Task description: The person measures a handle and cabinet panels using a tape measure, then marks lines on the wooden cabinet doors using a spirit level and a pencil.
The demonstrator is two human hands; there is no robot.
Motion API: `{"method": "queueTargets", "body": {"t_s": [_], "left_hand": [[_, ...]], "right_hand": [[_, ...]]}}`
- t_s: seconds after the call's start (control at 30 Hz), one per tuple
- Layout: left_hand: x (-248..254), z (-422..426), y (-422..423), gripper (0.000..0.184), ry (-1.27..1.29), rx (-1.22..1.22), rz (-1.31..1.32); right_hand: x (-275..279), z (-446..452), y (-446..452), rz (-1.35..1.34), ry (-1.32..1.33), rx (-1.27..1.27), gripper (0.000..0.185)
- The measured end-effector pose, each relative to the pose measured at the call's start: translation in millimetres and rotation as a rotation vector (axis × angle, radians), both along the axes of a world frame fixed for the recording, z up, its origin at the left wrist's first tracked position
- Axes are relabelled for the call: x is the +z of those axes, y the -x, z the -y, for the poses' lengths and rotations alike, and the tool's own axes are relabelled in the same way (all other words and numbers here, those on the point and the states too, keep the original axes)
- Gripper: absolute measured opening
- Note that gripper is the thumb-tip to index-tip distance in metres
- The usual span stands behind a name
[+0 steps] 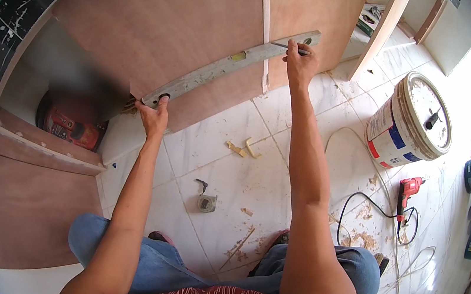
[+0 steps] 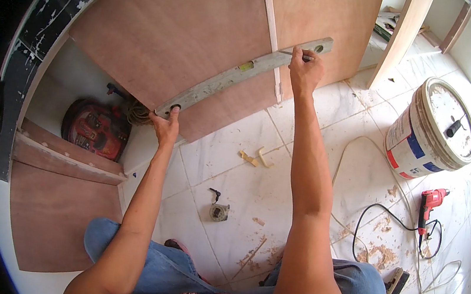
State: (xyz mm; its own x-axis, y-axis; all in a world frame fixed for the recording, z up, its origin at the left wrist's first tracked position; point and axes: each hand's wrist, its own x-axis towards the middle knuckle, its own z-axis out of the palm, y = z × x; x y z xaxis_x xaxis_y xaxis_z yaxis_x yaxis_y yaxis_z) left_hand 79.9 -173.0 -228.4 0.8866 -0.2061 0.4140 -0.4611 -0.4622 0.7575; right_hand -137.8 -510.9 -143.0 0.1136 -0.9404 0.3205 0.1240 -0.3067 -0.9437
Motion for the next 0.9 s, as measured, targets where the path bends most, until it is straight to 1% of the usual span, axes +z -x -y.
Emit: {"method": "queueTargets", "body": {"t_s": [0.1, 0.27, 0.4, 0.53, 0.63, 0.77, 0.87, 0.9], "left_hand": [[0, 0, 0, 0.114, -0.007, -0.003, -0.012], [-1, 0, -1, 0.114, 0.034, -0.039, 0.003], [0, 0, 0, 0.113, 0.010, -0.016, 0.005], [2, 1, 3, 0.113, -0.015, 0.007, -0.025], [2, 1, 3, 0.113, -0.032, 0.029, -0.010], [-1, 1, 1, 0.111, -0.018, 0.032, 0.002], [-3, 1, -1, 0.119, 0.016, 0.010, 0.021], [-3, 1, -1, 0.116, 0.012, 0.009, 0.016]], "right_hand": [[0, -3, -2, -0.013, -0.021, 0.012, 0.035], [-8, -7, -4, 0.084, -0.052, -0.013, 0.035], [-13, -24, -13, 0.182, -0.039, -0.036, 0.032], [-22, -44, -20, 0.213, -0.067, -0.036, 0.032], [-36, -47, -31, 0.203, -0.030, -0.073, 0.028], [-32, -64, -36, 0.168, 0.031, -0.114, 0.027], [-34, -63, -38, 0.123, 0.054, -0.153, 0.027], [-32, -64, -37, 0.112, 0.054, -0.163, 0.026]]}}
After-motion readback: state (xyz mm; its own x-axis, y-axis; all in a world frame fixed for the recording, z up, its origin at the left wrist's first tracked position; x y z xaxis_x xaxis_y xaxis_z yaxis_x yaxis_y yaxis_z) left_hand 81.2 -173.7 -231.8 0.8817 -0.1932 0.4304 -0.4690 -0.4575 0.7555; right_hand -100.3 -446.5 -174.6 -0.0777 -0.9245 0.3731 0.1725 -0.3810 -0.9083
